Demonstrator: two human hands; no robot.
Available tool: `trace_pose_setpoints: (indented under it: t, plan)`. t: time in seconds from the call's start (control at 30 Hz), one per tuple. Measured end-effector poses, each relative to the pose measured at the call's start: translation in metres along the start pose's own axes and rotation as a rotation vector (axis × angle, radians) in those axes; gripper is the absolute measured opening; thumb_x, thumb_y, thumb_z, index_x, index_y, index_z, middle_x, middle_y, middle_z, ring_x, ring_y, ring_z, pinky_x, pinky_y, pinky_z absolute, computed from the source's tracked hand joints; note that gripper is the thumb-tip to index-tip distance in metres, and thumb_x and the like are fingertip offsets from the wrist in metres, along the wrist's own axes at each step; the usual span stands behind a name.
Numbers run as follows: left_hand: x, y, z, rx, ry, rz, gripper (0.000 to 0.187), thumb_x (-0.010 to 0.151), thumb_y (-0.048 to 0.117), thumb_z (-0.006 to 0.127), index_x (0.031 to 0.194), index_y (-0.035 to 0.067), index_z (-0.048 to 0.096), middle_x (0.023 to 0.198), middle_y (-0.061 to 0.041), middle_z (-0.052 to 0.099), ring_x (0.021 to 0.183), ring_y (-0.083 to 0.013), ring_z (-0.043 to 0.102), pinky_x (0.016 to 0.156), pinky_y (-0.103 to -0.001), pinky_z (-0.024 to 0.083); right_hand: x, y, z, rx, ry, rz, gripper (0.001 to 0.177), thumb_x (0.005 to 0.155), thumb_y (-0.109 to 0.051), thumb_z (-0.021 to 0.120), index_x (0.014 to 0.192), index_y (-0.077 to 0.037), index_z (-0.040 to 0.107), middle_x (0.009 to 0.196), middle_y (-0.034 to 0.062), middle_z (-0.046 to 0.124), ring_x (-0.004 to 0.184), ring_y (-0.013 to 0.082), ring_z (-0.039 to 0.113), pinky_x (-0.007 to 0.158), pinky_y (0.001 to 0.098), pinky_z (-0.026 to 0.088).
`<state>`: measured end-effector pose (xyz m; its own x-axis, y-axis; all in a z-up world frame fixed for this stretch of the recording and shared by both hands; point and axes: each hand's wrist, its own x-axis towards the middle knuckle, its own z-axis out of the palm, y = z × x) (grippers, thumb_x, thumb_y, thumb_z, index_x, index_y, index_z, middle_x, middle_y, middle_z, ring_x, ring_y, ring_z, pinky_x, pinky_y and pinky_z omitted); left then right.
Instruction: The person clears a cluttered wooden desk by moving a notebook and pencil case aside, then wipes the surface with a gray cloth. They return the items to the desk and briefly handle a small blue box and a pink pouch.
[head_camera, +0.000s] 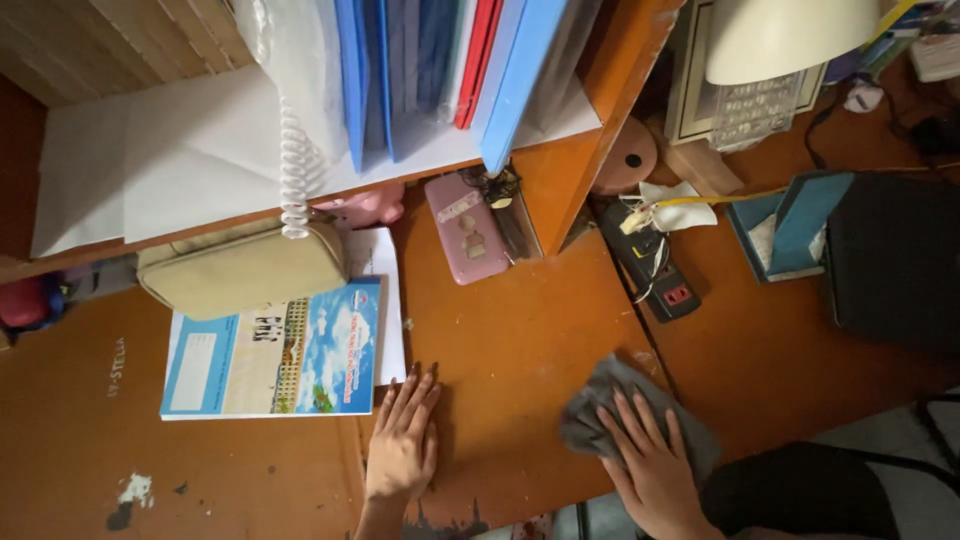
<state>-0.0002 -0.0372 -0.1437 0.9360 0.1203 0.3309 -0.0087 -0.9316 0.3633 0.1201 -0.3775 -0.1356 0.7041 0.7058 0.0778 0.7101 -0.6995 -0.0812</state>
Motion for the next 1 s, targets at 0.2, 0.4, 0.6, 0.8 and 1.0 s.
trace_pose_setpoints:
  t: [0.2, 0.4, 0.6, 0.8, 1.0]
  plan:
    - [0.001, -0.003, 0.000, 0.006, -0.006, 0.006, 0.054, 0.088, 0.017, 0.042, 0.141, 0.010, 0.044, 0.152, -0.004, 0.038, 0.144, -0.0227, 0.029, 0.119, -0.042, 0.019, 0.071, -0.010, -0.011, 0.083, 0.078, -0.018, 0.055, 0.098, -0.045, 0.030, 0.147, -0.021, 0.037, 0.157, 0.0043, 0.025, 0.146, 0.0261, 0.017, 0.115, 0.0540, 0.010]
    - [-0.001, -0.001, -0.001, -0.016, -0.023, -0.021, 0.052, 0.089, 0.018, 0.043, 0.141, 0.010, 0.045, 0.152, -0.004, 0.038, 0.143, -0.0227, 0.029, 0.118, -0.042, 0.018, 0.179, -0.013, 0.031, 0.013, 0.192, 0.236, 0.056, 0.095, -0.041, 0.038, 0.144, -0.017, 0.042, 0.156, 0.0088, 0.031, 0.145, 0.0308, 0.022, 0.111, 0.0612, 0.015]
    - [-0.002, -0.003, 0.001, -0.017, -0.047, -0.029, 0.054, 0.088, 0.016, 0.041, 0.141, 0.011, 0.044, 0.153, -0.004, 0.037, 0.143, -0.0225, 0.029, 0.118, -0.043, 0.018, 0.135, -0.062, 0.007, 0.041, 0.150, 0.097, 0.054, 0.099, -0.042, 0.027, 0.145, -0.016, 0.037, 0.155, 0.0107, 0.028, 0.144, 0.0333, 0.019, 0.116, 0.0591, 0.006]
    - [-0.003, -0.004, -0.001, -0.064, -0.042, -0.020, 0.057, 0.083, 0.012, 0.043, 0.140, 0.009, 0.045, 0.152, -0.006, 0.038, 0.143, -0.0252, 0.029, 0.118, -0.044, 0.018, 0.043, -0.068, -0.022, -0.046, 0.036, -0.447, 0.056, 0.099, -0.053, 0.032, 0.150, -0.028, 0.033, 0.159, 0.0002, 0.023, 0.147, 0.0243, 0.015, 0.114, 0.0487, 0.008]
    - [-0.003, -0.002, -0.003, -0.070, -0.041, -0.026, 0.055, 0.085, 0.013, 0.041, 0.140, 0.007, 0.044, 0.152, -0.007, 0.037, 0.143, -0.0251, 0.028, 0.117, -0.043, 0.017, 0.120, -0.043, 0.010, 0.091, 0.069, -0.241, 0.053, 0.098, -0.044, 0.032, 0.145, -0.021, 0.040, 0.157, 0.0055, 0.028, 0.145, 0.0303, 0.020, 0.115, 0.0559, 0.008]
